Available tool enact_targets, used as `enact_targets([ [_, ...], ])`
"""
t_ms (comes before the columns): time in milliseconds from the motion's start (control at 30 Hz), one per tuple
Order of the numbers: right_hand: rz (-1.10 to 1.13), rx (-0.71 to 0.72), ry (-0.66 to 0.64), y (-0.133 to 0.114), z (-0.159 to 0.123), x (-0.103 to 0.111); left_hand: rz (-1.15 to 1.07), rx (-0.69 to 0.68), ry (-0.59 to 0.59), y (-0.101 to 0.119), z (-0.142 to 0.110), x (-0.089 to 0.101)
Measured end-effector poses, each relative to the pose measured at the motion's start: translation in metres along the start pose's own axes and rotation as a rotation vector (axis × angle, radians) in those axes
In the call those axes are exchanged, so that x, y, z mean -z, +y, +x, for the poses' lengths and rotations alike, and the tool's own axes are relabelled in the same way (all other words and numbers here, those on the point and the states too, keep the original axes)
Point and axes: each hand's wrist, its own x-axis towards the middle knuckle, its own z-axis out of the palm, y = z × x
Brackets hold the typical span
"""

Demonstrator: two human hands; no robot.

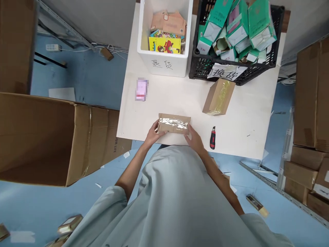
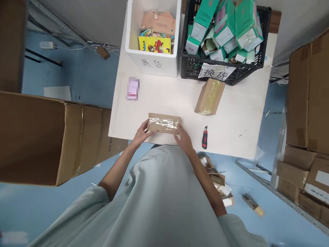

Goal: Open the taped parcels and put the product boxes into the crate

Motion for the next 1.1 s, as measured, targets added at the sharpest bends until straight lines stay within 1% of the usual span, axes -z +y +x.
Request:
enact_targets([
  [100,0.109,-0.106,0.038,-0.004,-0.030,-0.031,0.052,-0.054,-0.060,-0.026,-0.006,0.014],
  [167,0.179,-0.186,0.080,-0.005,-0.042,-0.045,0.067,-0.076,-0.077,-0.044,-0.011,0.019],
  [267,0.260,-0.246,0.153,-0.004,-0.049,-0.057,0.106,-0.094,-0.107,-0.064,-0.018,0.023],
  [367,0.316,-0.259,0.226,-0.004,-0.048,-0.063,0.164,-0.116,-0.123,-0.074,-0.020,0.026],
  [433,0.346,-0.268,0.272,-0.007,-0.046,-0.066,0.213,-0.145,-0.111,-0.074,-0.019,0.031],
  [533,0.364,-0.263,0.347,-0.018,-0.046,-0.068,0.269,-0.199,-0.093,-0.066,-0.017,0.044],
  [667,0.328,-0.279,0.473,-0.036,-0.048,-0.070,0.202,-0.258,-0.084,-0.048,-0.018,0.061],
  [733,0.281,-0.303,0.530,-0.042,-0.042,-0.070,0.150,-0.254,-0.086,-0.040,-0.016,0.065],
  [800,0.219,-0.346,0.558,-0.042,-0.031,-0.071,0.132,-0.211,-0.085,-0.036,-0.011,0.066],
  [900,0.145,-0.395,0.514,-0.033,-0.009,-0.072,0.151,-0.129,-0.075,-0.038,0.002,0.065],
  [967,0.125,-0.377,0.447,-0.023,0.001,-0.074,0.155,-0.098,-0.094,-0.043,0.010,0.065],
  [1033,0.124,-0.339,0.394,-0.012,0.004,-0.077,0.142,-0.079,-0.137,-0.050,0.014,0.066],
  [1100,0.115,-0.303,0.376,-0.003,-0.004,-0.082,0.125,-0.056,-0.176,-0.057,0.012,0.069],
])
